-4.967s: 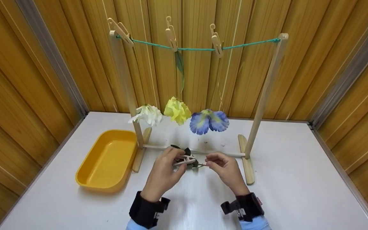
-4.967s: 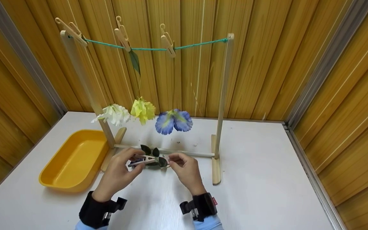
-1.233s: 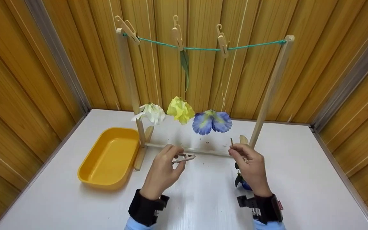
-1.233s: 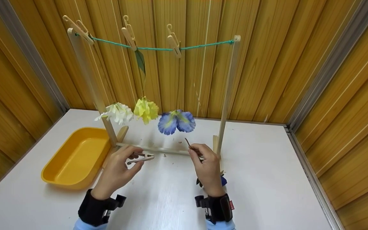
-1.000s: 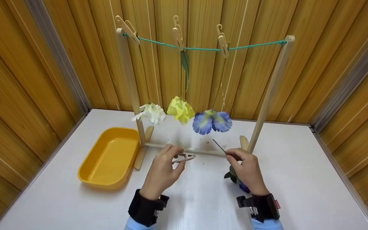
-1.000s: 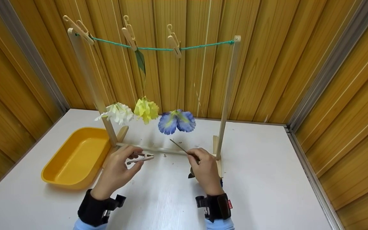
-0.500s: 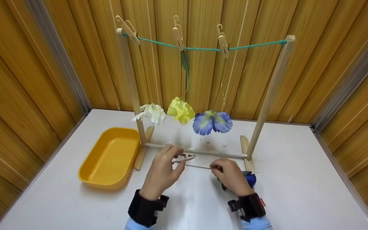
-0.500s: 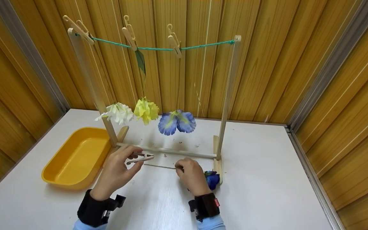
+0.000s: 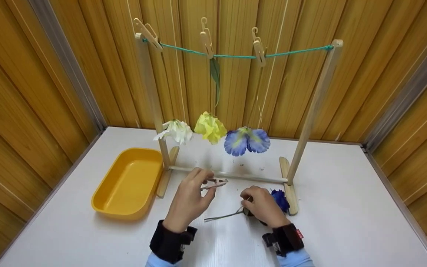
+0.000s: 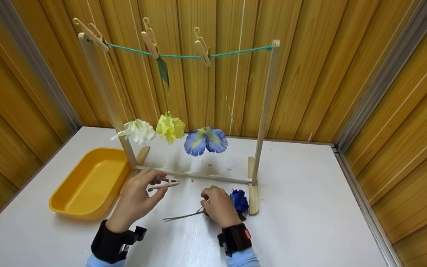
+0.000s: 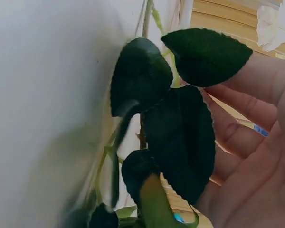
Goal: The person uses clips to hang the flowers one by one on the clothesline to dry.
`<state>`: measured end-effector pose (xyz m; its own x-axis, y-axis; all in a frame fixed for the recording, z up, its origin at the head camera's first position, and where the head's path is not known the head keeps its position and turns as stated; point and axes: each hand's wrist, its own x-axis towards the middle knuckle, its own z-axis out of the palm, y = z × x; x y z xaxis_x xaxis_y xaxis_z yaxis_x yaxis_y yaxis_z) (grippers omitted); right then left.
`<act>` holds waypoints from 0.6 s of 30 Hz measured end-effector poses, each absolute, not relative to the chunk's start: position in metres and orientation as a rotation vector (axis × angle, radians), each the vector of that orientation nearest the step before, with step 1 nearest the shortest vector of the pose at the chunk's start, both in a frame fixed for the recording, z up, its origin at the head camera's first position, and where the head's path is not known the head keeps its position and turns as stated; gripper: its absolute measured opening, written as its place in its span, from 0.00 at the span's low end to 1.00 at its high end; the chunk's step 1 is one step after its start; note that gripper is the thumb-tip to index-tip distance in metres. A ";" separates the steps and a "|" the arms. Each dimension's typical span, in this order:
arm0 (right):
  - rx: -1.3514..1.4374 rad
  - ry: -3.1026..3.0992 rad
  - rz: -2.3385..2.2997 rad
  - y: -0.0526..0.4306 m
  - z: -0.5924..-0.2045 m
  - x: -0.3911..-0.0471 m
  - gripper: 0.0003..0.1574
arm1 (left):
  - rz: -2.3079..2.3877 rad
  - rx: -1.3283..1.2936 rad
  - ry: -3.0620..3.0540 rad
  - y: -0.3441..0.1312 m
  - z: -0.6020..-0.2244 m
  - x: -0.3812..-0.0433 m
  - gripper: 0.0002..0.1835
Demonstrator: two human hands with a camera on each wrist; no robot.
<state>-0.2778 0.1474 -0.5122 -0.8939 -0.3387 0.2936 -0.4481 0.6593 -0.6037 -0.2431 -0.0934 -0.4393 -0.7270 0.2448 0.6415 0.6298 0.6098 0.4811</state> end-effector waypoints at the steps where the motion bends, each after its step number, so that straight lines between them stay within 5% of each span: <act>1: 0.659 -2.706 1.052 0.147 -0.512 -0.277 0.05 | -0.970 -0.688 -2.313 -0.093 -0.439 -0.243 0.14; 18: 0.967 -2.633 0.821 0.126 -0.505 -0.271 0.13 | -0.953 -0.710 -2.303 -0.092 -0.438 -0.245 0.13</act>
